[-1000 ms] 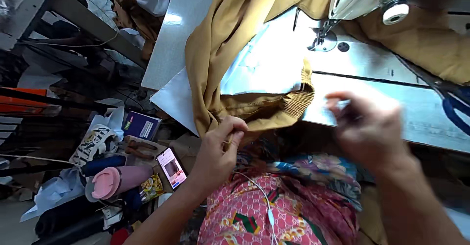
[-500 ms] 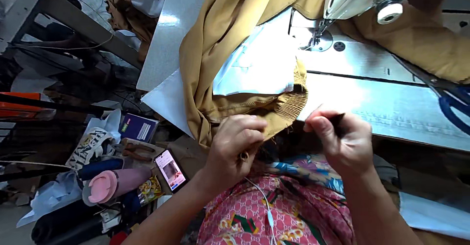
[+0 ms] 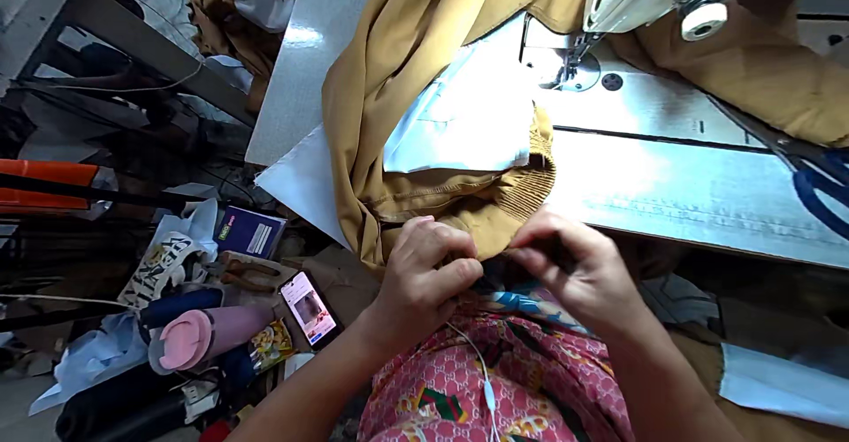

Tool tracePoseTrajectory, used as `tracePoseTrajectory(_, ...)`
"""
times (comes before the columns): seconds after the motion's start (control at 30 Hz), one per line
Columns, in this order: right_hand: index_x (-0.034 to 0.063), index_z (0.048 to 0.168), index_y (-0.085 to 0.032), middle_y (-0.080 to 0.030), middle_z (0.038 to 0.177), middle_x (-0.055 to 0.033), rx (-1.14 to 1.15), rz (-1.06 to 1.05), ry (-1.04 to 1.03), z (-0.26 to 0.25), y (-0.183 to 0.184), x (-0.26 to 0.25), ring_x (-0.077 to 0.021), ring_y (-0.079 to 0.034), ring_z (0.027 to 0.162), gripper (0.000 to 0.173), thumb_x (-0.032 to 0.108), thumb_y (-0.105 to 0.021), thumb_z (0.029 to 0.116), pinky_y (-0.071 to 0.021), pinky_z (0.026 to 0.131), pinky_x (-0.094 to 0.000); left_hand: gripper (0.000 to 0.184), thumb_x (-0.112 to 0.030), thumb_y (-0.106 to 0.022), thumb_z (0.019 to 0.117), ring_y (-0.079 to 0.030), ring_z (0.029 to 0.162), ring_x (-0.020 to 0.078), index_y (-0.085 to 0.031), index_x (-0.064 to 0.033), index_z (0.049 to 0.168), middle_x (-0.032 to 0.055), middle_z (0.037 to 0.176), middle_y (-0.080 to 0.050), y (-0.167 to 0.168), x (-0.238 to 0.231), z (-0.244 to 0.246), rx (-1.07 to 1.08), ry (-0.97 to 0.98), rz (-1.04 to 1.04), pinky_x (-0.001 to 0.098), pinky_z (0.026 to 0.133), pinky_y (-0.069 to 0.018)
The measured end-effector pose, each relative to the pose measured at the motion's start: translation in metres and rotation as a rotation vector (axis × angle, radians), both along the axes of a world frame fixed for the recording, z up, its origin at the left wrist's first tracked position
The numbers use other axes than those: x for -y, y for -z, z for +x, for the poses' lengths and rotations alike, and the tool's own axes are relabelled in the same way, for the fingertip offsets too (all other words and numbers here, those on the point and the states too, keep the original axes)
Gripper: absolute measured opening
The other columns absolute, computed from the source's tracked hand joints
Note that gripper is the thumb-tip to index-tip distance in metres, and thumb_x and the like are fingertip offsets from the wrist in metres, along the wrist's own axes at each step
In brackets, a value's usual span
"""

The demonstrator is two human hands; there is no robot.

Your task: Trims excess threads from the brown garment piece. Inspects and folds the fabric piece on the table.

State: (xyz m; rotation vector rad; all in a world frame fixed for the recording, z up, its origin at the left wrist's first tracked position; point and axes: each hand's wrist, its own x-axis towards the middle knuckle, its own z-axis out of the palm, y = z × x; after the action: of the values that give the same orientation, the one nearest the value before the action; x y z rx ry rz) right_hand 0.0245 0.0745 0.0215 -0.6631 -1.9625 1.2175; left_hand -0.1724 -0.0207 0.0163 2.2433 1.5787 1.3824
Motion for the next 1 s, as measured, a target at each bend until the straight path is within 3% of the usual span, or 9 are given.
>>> tracePoseTrajectory(0.17,0.0279,0.098,-0.065,-0.066,0.106,0.0192,-0.153,-0.161,0.012,0.011,0.003,-0.010,0.0084,-0.062,0.098,0.002,0.029,-0.065,0.0992,-0.0537,0.079,-0.0104,0.009,-0.008,-0.058,0.0984,-0.060,0.104,0.0105,-0.064,-0.0113,0.092,0.0033,0.104,-0.065,0.003,-0.001,0.000,0.096,0.011,-0.029,0.0236,0.095,-0.0477)
tracePoseTrajectory(0.27,0.0128,0.098,-0.064,-0.072,0.093,0.0058,0.012,0.128,-0.089,-0.001,0.002,-0.003,-0.0010,-0.068,0.087,0.007,0.010,-0.057,0.0977,-0.0573,0.075,-0.0179,0.011,-0.004,-0.057,0.0967,-0.066,0.111,0.0090,-0.064,-0.0096,0.091,0.0037,0.108,-0.074,0.003,-0.003,0.001,0.110,0.005,-0.030,0.0284,0.104,-0.0481)
tracePoseTrajectory(0.33,0.0019,0.095,-0.072,-0.071,0.076,-0.0078,0.280,0.424,0.079,-0.001,-0.003,-0.013,-0.0205,-0.070,0.064,0.021,-0.004,-0.059,0.0790,-0.0546,0.053,-0.0387,0.012,-0.003,-0.059,0.0953,-0.070,0.107,0.0082,-0.067,-0.0088,0.090,0.0034,0.102,-0.077,0.002,0.000,-0.001,0.143,0.011,-0.031,0.0298,0.105,-0.0488)
tracePoseTrajectory(0.4,-0.0074,0.110,-0.071,-0.070,0.086,-0.0252,0.486,0.363,0.264,0.019,-0.014,-0.036,-0.0422,-0.069,0.073,0.026,-0.010,-0.059,0.0868,-0.0521,0.061,-0.0611,0.011,-0.002,-0.059,0.0949,-0.071,0.101,0.0069,-0.066,-0.0091,0.092,0.0019,0.099,-0.077,0.001,0.005,-0.004,0.227,-0.002,-0.053,0.0266,0.097,-0.0542)
tracePoseTrajectory(0.53,-0.0048,0.114,-0.055,-0.061,0.086,-0.0117,0.413,0.313,0.466,0.043,-0.029,-0.050,-0.0112,-0.059,0.073,0.023,0.015,-0.045,0.1067,-0.0519,0.067,-0.0272,0.009,-0.001,-0.055,0.0966,-0.064,0.097,0.0012,-0.058,-0.0034,0.104,0.0034,0.101,-0.067,-0.008,0.006,-0.004,0.307,-0.189,-0.253,0.0178,0.085,-0.0533)
tracePoseTrajectory(0.67,0.0020,0.107,-0.071,-0.068,0.090,-0.0106,0.263,0.481,0.235,0.004,-0.009,-0.018,-0.0175,-0.064,0.071,0.035,0.034,-0.066,0.0945,-0.0514,0.056,-0.0333,0.026,-0.004,-0.047,0.0977,-0.063,0.099,0.0038,-0.061,0.0035,0.118,0.0090,0.109,-0.067,-0.013,-0.016,0.005,0.330,-0.158,-0.364,0.0210,0.086,-0.0524)
tracePoseTrajectory(0.73,0.0058,0.107,-0.074,-0.070,0.109,-0.0153,0.227,0.558,0.149,-0.014,-0.002,-0.016,-0.0232,-0.070,0.082,0.026,0.025,-0.070,0.0898,-0.0541,0.058,-0.0349,0.025,-0.018,-0.057,0.1003,-0.063,0.089,0.0002,-0.065,-0.0001,0.116,0.0036,0.103,-0.068,-0.019,-0.025,0.004,0.357,-0.105,-0.420,0.0181,0.078,-0.0531)
tracePoseTrajectory(0.8,0.0065,0.093,-0.073,-0.071,0.096,-0.0110,0.174,0.546,0.095,-0.020,-0.001,-0.025,-0.0190,-0.069,0.077,0.011,0.012,-0.066,0.0871,-0.0520,0.058,-0.0312,0.042,-0.038,-0.076,0.0889,-0.061,0.078,-0.0050,-0.066,-0.0058,0.115,-0.0043,0.093,-0.066,-0.026,-0.031,0.001,0.388,-0.038,-0.508,0.0133,0.068,-0.0528)
tracePoseTrajectory(1.0,-0.0003,0.094,-0.069,-0.070,0.086,0.0046,-0.015,0.135,0.172,-0.010,-0.017,-0.037,0.0088,-0.062,0.078,0.021,0.010,-0.054,0.1035,-0.0522,0.074,-0.0096,0.010,-0.008,-0.065,0.0948,-0.063,0.068,-0.0018,-0.074,-0.0101,0.095,-0.0067,0.082,-0.070,-0.045,-0.042,-0.003,0.628,0.020,-0.708,0.0155,0.060,-0.0523)
